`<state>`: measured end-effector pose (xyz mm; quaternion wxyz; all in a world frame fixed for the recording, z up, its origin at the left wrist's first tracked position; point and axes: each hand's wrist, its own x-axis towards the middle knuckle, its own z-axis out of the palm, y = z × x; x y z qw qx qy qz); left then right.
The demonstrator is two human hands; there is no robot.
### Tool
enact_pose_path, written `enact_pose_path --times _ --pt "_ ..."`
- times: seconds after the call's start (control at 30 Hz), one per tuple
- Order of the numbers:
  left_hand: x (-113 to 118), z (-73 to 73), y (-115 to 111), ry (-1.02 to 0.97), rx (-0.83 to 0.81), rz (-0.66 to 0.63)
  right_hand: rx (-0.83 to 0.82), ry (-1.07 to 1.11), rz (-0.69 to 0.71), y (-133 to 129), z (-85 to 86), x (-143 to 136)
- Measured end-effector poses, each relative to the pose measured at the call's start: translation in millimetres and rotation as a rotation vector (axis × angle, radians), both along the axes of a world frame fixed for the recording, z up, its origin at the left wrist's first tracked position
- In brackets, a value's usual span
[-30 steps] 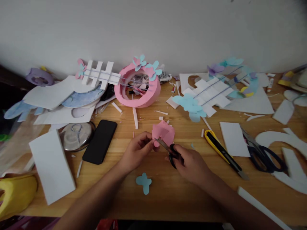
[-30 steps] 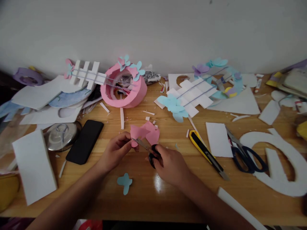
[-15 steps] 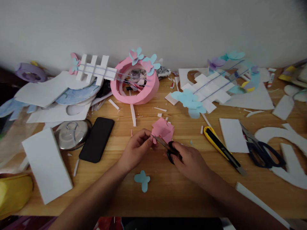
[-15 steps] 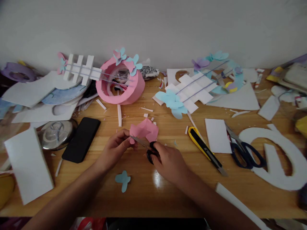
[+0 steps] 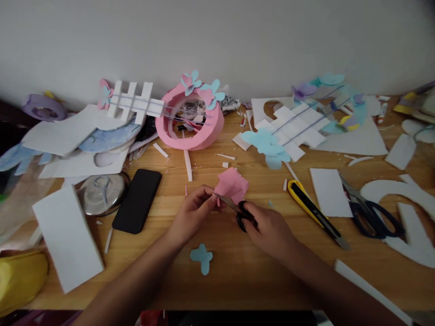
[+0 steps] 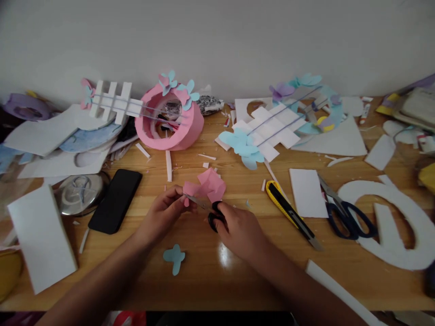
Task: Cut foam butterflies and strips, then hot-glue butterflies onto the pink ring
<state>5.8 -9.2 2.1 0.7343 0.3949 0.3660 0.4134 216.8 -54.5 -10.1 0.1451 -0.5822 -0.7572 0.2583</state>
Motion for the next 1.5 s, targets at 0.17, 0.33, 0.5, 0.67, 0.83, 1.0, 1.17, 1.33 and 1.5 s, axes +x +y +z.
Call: enact_pose_path --times 0.17,0.33,0.5,0.67,0.83,1.0,1.17,1.33,1.5 --pt "15.0 -7.0 -7.3 -0.258 -0.303 0.133 0.059 -0.042 -0.021 -0.8 -2.2 -1.0" --pt "12.6 -8.2 -4.6 -0.241 -0.322 0.176 0.075 -0.040 -0.014 -1.3 -3.4 -1.3" --pt "3.2 -14.4 -0.8 -0.033 -0.119 0.149 0.040 -0.021 -0.024 -2.3 -3.2 0.5" --pt "0.2 -10.5 1.8 0.083 0.045 0.128 0.003 0.015 -0.023 -1.8 -0.1 0.3" --pt "1.2 -5.3 3.0 0.152 0.119 0.129 0.007 0.000 -0.016 -0.3 0.3 -0.4" --pt "-0.4 -0.8 3.3 0.194 0.167 0.129 0.000 0.018 -0.012 -0.6 -0.2 0.5" --pt "-3.6 4.6 4.9 0.226 0.223 0.123 -0.011 0.015 -0.019 -0.1 -0.7 0.9" --pt "0.4 -0.6 2.2 -0.008 0.009 0.100 0.013 0.007 -0.027 -1.4 -3.0 0.6" --pt "4.1 -8.1 0.4 -0.208 -0.210 0.114 0.064 -0.021 -0.023 -1.9 -5.6 0.5"
